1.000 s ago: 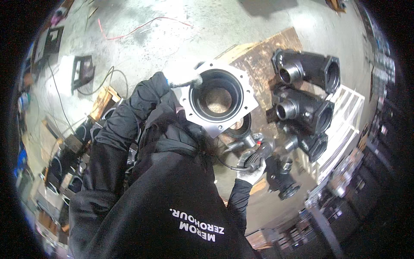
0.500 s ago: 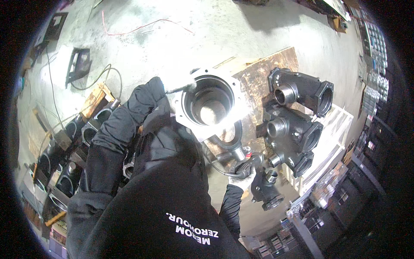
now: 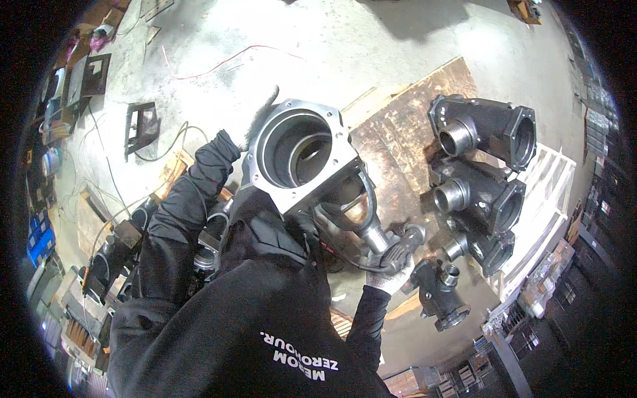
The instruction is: The person uses a handheld angle grinder to smooth the interior surfaces of several black metal pipe fittings on a wooden workbench. After grinding, the person wipes the interior of the parts with a cloth and inspects them before placing them back on the bench.
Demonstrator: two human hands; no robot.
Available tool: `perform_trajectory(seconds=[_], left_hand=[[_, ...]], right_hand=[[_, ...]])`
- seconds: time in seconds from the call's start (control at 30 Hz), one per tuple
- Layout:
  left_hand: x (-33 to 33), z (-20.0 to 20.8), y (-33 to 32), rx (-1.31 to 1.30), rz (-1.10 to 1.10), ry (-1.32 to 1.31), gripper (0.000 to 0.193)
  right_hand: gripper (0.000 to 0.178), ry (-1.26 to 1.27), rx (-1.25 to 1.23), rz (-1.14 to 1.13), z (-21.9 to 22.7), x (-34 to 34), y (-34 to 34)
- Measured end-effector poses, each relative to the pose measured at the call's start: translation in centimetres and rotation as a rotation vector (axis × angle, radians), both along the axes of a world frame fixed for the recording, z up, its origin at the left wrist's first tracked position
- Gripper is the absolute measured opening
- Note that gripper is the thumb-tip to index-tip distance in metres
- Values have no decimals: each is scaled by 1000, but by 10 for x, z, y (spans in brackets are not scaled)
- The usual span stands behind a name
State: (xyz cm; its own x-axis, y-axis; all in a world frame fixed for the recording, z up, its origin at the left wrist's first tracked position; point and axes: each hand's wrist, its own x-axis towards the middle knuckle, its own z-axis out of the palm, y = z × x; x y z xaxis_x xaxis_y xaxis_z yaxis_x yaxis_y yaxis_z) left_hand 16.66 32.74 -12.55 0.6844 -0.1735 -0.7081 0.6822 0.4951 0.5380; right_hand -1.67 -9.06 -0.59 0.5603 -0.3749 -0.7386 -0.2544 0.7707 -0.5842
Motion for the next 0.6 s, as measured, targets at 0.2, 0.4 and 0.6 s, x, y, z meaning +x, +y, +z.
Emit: perform_trajectory(seconds=[0.2, 0.4, 0.6], left_hand=[[-3, -10, -1, 112, 82, -44, 72], [-9, -8, -8, 32, 3, -316, 69], [-5, 53, -41, 559, -71, -509, 28]], right_hand=[[55, 49, -69, 22, 3, 9, 14], [58, 37, -95, -14, -1, 4, 5], [56, 104, -111, -68, -11, -7, -16]])
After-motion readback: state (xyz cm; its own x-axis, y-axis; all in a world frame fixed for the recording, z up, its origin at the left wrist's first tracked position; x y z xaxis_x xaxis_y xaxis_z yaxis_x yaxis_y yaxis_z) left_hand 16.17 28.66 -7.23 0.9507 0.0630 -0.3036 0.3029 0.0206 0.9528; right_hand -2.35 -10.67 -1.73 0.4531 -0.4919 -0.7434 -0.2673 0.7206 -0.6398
